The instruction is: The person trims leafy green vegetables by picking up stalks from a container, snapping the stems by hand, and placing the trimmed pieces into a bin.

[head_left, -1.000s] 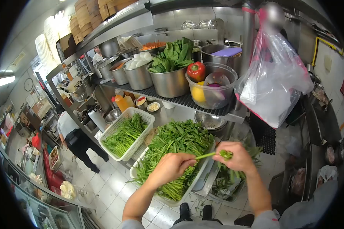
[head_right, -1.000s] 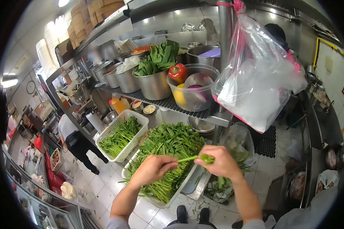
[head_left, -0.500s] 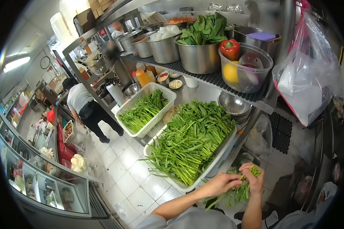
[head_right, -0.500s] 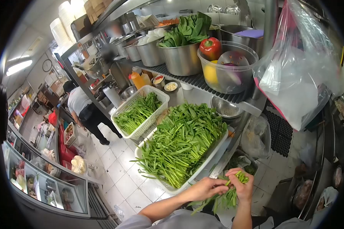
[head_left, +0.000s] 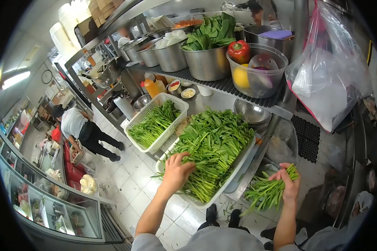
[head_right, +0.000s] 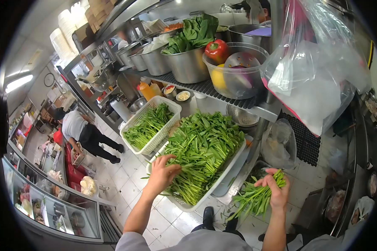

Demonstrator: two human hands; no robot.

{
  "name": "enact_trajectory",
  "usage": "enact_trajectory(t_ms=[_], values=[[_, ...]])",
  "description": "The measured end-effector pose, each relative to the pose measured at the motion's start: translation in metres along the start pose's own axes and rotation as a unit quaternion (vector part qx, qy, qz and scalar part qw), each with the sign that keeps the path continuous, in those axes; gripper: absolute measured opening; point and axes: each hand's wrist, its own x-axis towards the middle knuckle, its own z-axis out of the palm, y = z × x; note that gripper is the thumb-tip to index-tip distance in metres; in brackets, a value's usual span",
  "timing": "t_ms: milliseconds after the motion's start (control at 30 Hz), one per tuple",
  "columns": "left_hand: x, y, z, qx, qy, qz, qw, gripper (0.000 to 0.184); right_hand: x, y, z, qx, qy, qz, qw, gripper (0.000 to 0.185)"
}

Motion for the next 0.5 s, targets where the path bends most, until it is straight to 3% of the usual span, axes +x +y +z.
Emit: enact_trajectory(t_ms=[100, 200, 267, 333, 500], values=[[0.011, -0.007, -0.014, -0.209, 0.008, -0.093, 0.973, 0.017, 0.003, -0.012, 0.019, -0.050, -0.005, 0.015, 0.999, 0.018], [0.023, -0.006, -0.019, -0.418, -0.012, -0.234, 0.878, 0.015, 0.010, -0.021, 0.047, -0.140, -0.046, 0.036, 0.988, 0.012], [0.033, 0.002, -0.020, -0.519, -0.016, -0.251, 0.817, 0.017, 0.011, -0.019, 0.070, -0.226, -0.099, 0.036, 0.968, 0.013], [0.038, 0.011, -0.012, -0.602, -0.007, -0.276, 0.749, 0.018, 0.016, -0.003, 0.098, -0.274, -0.154, -0.119, 0.942, 0.018], [0.043, 0.041, 0.007, -0.682, 0.004, -0.304, 0.665, 0.024, 0.019, 0.015, 0.146, -0.264, -0.141, -0.119, 0.947, 0.023]])
